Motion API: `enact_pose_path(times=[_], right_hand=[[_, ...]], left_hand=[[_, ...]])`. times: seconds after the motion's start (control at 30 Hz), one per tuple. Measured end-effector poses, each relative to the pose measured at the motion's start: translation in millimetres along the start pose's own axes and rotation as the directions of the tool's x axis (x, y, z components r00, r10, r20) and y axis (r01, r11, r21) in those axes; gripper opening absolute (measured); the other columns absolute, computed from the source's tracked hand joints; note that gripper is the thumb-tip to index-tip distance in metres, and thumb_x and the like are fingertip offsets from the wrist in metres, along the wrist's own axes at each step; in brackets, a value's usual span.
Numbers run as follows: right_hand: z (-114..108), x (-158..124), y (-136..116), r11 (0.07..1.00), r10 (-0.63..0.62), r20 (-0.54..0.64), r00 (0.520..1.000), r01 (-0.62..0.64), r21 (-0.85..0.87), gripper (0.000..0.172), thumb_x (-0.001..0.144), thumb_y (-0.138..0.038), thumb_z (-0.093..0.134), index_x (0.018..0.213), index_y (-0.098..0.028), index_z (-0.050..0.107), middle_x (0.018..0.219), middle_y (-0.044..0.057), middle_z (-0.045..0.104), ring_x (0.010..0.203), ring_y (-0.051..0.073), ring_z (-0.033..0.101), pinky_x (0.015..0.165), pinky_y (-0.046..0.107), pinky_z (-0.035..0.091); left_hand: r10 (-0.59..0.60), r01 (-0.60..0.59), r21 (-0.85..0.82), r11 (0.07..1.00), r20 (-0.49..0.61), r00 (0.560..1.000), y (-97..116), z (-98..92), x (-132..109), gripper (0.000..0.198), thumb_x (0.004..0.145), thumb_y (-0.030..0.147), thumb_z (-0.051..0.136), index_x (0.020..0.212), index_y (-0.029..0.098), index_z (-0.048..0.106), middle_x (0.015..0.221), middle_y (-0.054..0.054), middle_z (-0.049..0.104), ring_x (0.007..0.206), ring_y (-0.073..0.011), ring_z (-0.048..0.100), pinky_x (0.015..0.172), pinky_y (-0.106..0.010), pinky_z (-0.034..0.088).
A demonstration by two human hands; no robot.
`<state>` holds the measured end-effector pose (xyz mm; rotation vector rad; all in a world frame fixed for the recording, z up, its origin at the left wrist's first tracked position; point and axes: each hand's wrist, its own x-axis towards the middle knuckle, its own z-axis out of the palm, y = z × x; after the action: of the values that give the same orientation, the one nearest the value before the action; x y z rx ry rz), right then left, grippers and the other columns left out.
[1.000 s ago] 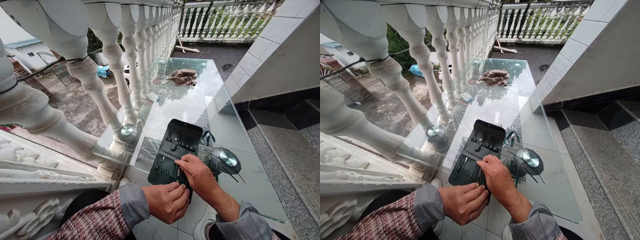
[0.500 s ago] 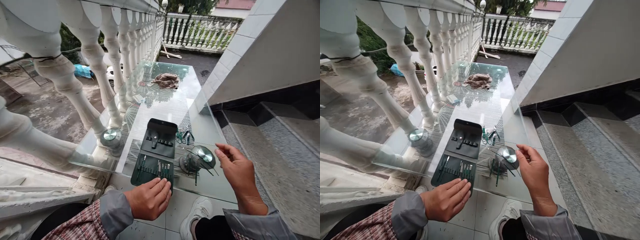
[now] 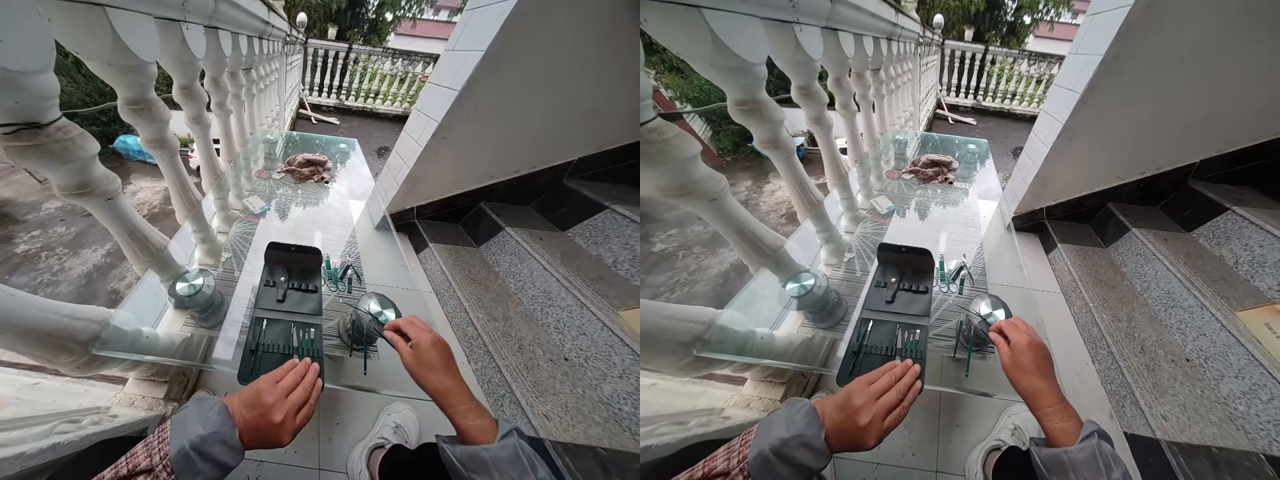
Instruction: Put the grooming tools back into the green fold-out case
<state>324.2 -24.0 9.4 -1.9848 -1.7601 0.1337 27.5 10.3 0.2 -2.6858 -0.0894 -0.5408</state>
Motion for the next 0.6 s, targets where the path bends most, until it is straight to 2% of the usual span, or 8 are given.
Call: enact_pose_path(times=[0.13, 0.3, 0.47, 0.6], right_hand=[[11, -3, -7, 0.983, -0.050, 0.001, 0.999, 0.050, -0.175, 0.015, 0.087, -0.028, 0.046, 0.077, -0.021, 0.056, 0.077, 0.004, 0.059, 0.076, 0.020, 0.053, 0.062, 0.030, 0.038], [11, -4, -10, 0.935, -0.102, 0.047, 0.994, 0.112, -0.336, 0.014, 0.086, -0.017, 0.045, 0.075, -0.021, 0.051, 0.075, 0.004, 0.057, 0.074, 0.020, 0.049, 0.059, 0.029, 0.034], [13, -7, -10, 0.878, -0.146, 0.068, 0.987, 0.160, -0.450, 0.019, 0.082, -0.006, 0.042, 0.072, -0.020, 0.049, 0.072, 0.006, 0.053, 0.073, 0.021, 0.046, 0.057, 0.030, 0.029], [15, -10, -7, 0.853, -0.173, 0.080, 0.982, 0.190, -0.487, 0.021, 0.080, -0.004, 0.043, 0.068, -0.020, 0.046, 0.069, 0.006, 0.049, 0.070, 0.021, 0.043, 0.057, 0.030, 0.027]], left_hand=[[0.003, -0.003, -0.012, 1.000, -0.010, 1.000, 0, 1.7, 1, 0.035, 0.088, 0.027, 0.051, 0.115, 0.006, 0.058, 0.117, -0.016, 0.060, 0.110, -0.0280, 0.056, 0.090, -0.039, 0.053], [0.025, -0.025, -0.027, 0.999, -0.008, 1.000, -1, -1.4, 4, 0.035, 0.089, 0.026, 0.049, 0.116, 0.006, 0.058, 0.116, -0.016, 0.061, 0.110, -0.0291, 0.057, 0.091, -0.039, 0.053], [0.065, -0.064, -0.035, 0.997, 0.005, 0.998, -2, -3.3, 6, 0.036, 0.090, 0.026, 0.047, 0.118, 0.005, 0.056, 0.118, -0.017, 0.059, 0.111, -0.0283, 0.056, 0.092, -0.039, 0.052], [0.130, -0.129, -0.051, 0.990, 0.003, 0.992, 0, -5.9, 7, 0.035, 0.091, 0.028, 0.045, 0.115, 0.006, 0.058, 0.118, -0.017, 0.059, 0.109, -0.0272, 0.057, 0.091, -0.039, 0.053]])
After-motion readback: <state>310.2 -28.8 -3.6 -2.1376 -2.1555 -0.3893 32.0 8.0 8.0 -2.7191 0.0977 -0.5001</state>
